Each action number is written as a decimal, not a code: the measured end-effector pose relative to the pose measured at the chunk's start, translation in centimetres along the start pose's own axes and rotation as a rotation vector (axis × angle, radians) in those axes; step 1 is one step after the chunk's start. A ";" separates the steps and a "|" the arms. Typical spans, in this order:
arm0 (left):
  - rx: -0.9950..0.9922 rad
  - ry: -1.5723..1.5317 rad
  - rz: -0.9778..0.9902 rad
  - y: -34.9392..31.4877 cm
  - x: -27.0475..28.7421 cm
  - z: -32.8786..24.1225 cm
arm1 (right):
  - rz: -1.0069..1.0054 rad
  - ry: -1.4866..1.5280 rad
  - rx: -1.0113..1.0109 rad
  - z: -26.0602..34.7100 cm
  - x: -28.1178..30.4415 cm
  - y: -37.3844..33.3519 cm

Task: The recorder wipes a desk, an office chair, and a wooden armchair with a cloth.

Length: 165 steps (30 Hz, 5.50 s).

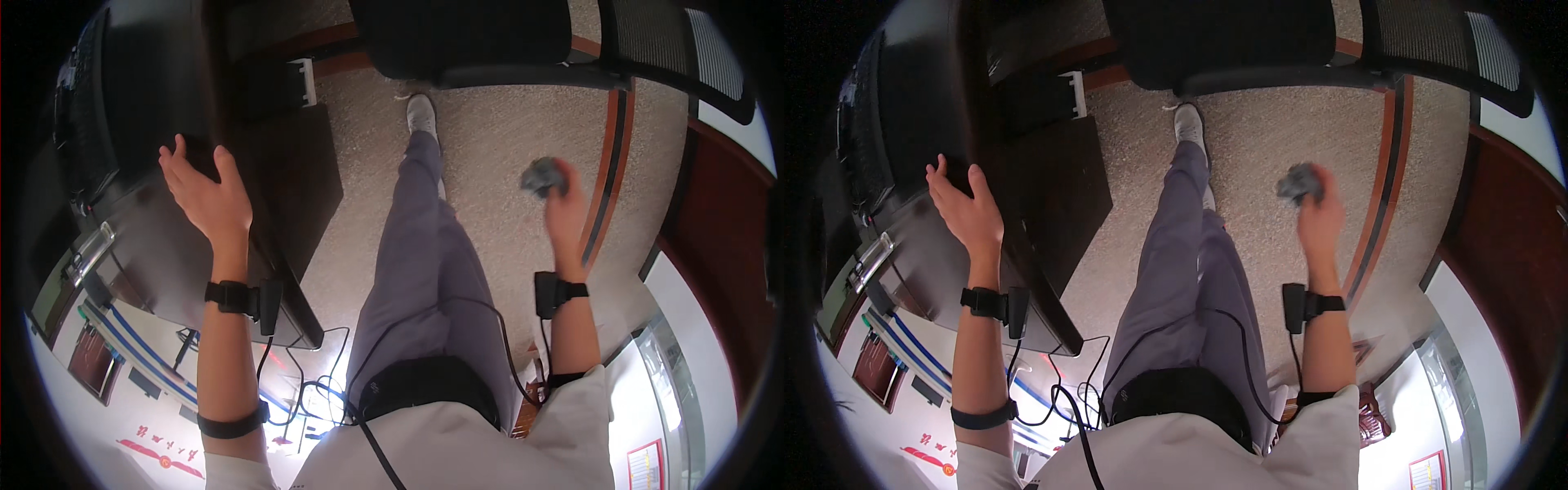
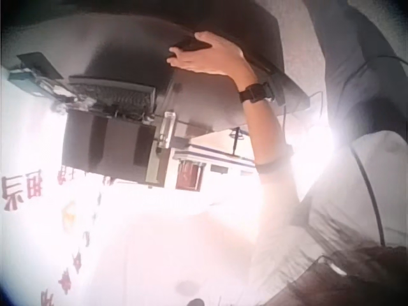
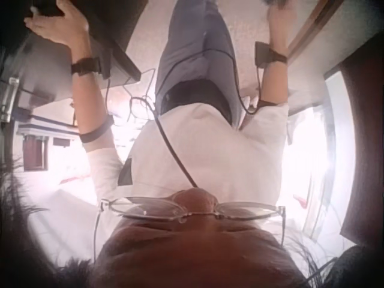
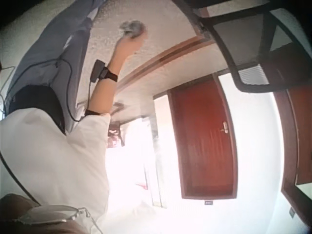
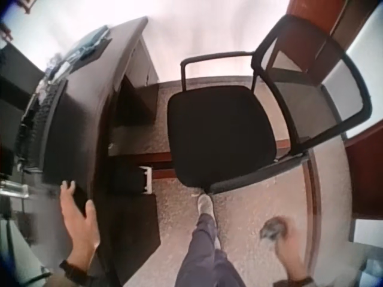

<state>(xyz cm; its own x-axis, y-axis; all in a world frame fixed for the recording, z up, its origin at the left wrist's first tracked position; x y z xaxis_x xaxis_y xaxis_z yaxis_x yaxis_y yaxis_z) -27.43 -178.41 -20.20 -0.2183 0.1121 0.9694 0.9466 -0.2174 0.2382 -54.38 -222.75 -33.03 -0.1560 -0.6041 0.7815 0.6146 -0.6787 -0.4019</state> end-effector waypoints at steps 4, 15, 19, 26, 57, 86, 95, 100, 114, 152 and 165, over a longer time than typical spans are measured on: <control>0.012 0.007 0.005 0.1 -0.1 -0.1 | -0.350 0.119 0.189 6.0 7.5 7.2; 0.014 0.025 0.032 0.6 0.2 -0.8 | -0.263 -0.717 0.633 14.0 1.3 13.6; 0.040 0.037 0.068 0.4 0.0 -1.0 | 0.007 -0.845 0.626 13.9 1.6 15.3; 0.062 0.046 0.116 0.5 0.2 -1.1 | 0.505 -1.034 0.491 14.9 0.3 18.3; 0.063 -0.014 0.179 1.3 -0.4 -1.4 | 0.728 -0.867 0.744 14.3 0.3 19.6; 0.044 -0.024 0.238 1.0 -0.9 -1.5 | 0.672 -0.791 0.817 12.8 0.3 19.0; 0.035 -0.052 0.231 1.0 -0.7 -1.4 | 0.675 -0.832 0.820 13.6 0.4 19.2; 0.011 -0.053 0.228 1.1 -1.0 -1.8 | 0.657 -0.830 0.830 13.3 0.7 19.3; 0.034 0.009 0.190 1.2 -0.5 -1.4 | 0.663 -0.781 0.842 13.8 0.7 19.2; 0.025 0.008 0.206 0.9 -0.6 -1.5 | 0.650 -0.674 0.825 13.7 0.9 19.4; -0.046 0.129 0.305 1.0 0.2 -0.3 | 0.615 -0.553 0.854 14.7 1.2 19.5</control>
<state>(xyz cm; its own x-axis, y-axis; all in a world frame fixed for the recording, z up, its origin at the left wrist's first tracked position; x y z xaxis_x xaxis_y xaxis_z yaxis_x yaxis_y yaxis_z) -26.59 -178.94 -19.74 0.0429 -0.0877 0.9952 0.9619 -0.2658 -0.0648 -31.24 -230.54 -32.96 0.5716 -0.3263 0.7529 0.8188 0.2863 -0.4975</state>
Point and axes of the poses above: each hand's wrist, its own y-axis towards the middle knuckle, its own x-axis out of the back of the hand, z = x × y, the point moved 6 cm from there along y, towards the middle knuckle, and after that the axes turned 8 degrees about -x, right-handed, at the moved point
